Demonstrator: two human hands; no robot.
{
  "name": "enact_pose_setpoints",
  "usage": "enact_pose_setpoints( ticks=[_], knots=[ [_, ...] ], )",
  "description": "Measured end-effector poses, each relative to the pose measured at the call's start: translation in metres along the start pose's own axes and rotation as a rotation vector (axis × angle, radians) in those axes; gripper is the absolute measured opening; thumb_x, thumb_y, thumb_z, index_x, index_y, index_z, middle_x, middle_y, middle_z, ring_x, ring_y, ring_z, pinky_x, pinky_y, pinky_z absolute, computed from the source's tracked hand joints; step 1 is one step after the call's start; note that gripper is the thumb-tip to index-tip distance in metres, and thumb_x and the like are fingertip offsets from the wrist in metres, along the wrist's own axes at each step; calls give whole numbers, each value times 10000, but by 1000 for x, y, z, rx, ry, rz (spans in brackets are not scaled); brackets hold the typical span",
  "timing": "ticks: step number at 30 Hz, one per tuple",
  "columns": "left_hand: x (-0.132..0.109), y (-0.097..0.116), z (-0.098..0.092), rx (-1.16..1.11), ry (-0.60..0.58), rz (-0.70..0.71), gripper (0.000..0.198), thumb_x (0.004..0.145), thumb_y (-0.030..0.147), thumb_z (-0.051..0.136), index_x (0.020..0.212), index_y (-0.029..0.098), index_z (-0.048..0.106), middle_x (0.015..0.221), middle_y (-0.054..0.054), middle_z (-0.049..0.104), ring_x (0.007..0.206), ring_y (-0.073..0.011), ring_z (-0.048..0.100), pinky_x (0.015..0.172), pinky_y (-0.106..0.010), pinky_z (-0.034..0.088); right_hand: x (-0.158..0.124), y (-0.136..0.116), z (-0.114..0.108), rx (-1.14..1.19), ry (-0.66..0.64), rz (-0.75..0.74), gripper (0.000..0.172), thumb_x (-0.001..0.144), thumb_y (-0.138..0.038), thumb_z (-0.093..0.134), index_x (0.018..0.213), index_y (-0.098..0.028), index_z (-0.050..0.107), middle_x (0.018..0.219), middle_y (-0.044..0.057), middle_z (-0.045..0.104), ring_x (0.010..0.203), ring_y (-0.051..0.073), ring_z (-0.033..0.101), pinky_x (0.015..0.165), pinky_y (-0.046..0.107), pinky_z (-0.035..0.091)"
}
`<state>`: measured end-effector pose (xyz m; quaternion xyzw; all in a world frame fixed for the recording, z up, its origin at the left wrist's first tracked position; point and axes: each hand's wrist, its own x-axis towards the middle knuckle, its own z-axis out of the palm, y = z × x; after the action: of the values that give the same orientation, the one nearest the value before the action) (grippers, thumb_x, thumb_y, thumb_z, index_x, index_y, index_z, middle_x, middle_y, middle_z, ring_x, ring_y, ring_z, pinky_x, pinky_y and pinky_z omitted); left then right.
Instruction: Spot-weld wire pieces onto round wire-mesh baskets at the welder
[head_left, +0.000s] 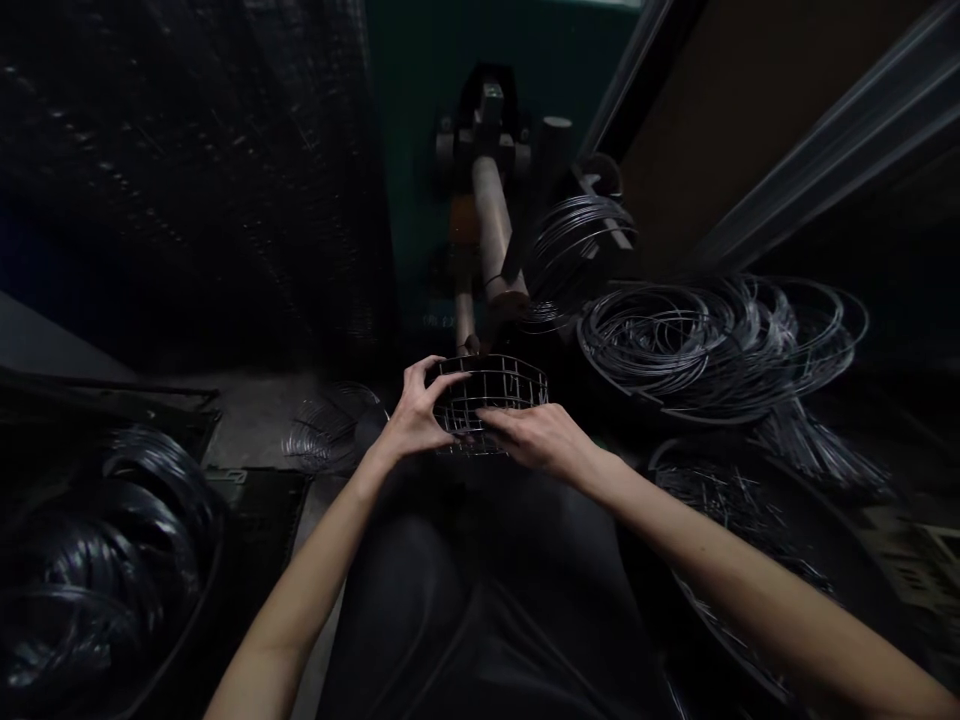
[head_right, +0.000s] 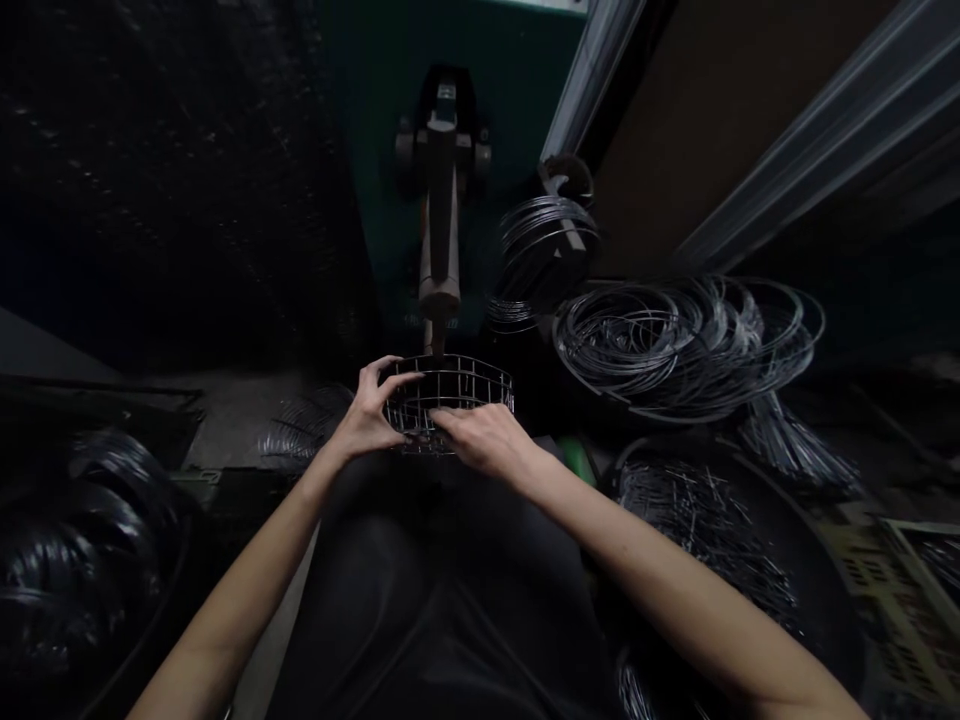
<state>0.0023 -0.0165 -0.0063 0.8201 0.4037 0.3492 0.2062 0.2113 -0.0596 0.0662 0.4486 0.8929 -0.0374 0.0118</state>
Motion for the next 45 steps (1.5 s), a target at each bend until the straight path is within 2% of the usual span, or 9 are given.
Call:
enact_pose_setpoints(
  ticks=[11,22,26,29,33,39,42,45],
  knots=[
    [9,-1,1,-13,18,-38,872,503,430,878,1279,264,513,1375,-122,284,1302,-355,307,1070,-549,370,3,20,8,-31,172,-105,322,878,-207,557,1190,-228,634,1083,46,710,687,165,688,475,219,416],
    [19,-4,-1,-15,11,-37,875,488,401,883,1271,255,520,1331,-122,327,1273,-343,340,1069,-539,372,11,30,10,-28,228,-108,329,883,-234,567,1204,-237,636,1113,34,699,735,176,700,509,231,467],
    [21,-4,-4,-35,-7,-75,905,443,459,895,1250,247,544,1318,-123,336,1257,-343,353,1065,-532,380,9,30,8,37,229,-91,332,906,-237,535,1225,-273,621,1120,29,697,802,168,697,569,223,490],
    [28,-6,-6,-49,-17,-117,930,418,494,895,1247,252,548,1311,-116,353,1260,-338,361,1075,-517,378,13,32,7,61,234,-67,328,922,-233,520,1232,-291,613,1097,11,706,802,155,696,589,213,491],
    [45,-16,-7,-37,5,-144,940,403,457,909,1246,255,544,1309,-109,366,1270,-333,362,1085,-516,363,27,41,14,58,273,22,297,938,-258,518,1213,-273,628,1069,10,715,820,176,703,596,229,508],
    [53,-24,-5,-52,0,-127,921,404,450,907,1230,243,554,1292,-106,382,1256,-322,380,1082,-519,356,24,45,32,257,494,46,241,950,-223,484,1096,-218,676,1102,52,695,938,173,670,784,257,528],
    [56,-26,-6,-50,12,-147,918,403,459,902,1228,251,557,1297,-100,377,1265,-315,368,1091,-503,350,24,47,33,280,582,135,173,917,-237,540,969,-199,701,999,76,662,846,174,648,727,264,516],
    [66,-33,-7,-30,25,-180,920,393,435,908,1223,250,555,1293,-92,384,1264,-312,375,1093,-503,348,38,54,30,291,602,233,114,876,-257,599,918,-222,699,909,52,607,775,168,611,656,261,488]
  ],
)
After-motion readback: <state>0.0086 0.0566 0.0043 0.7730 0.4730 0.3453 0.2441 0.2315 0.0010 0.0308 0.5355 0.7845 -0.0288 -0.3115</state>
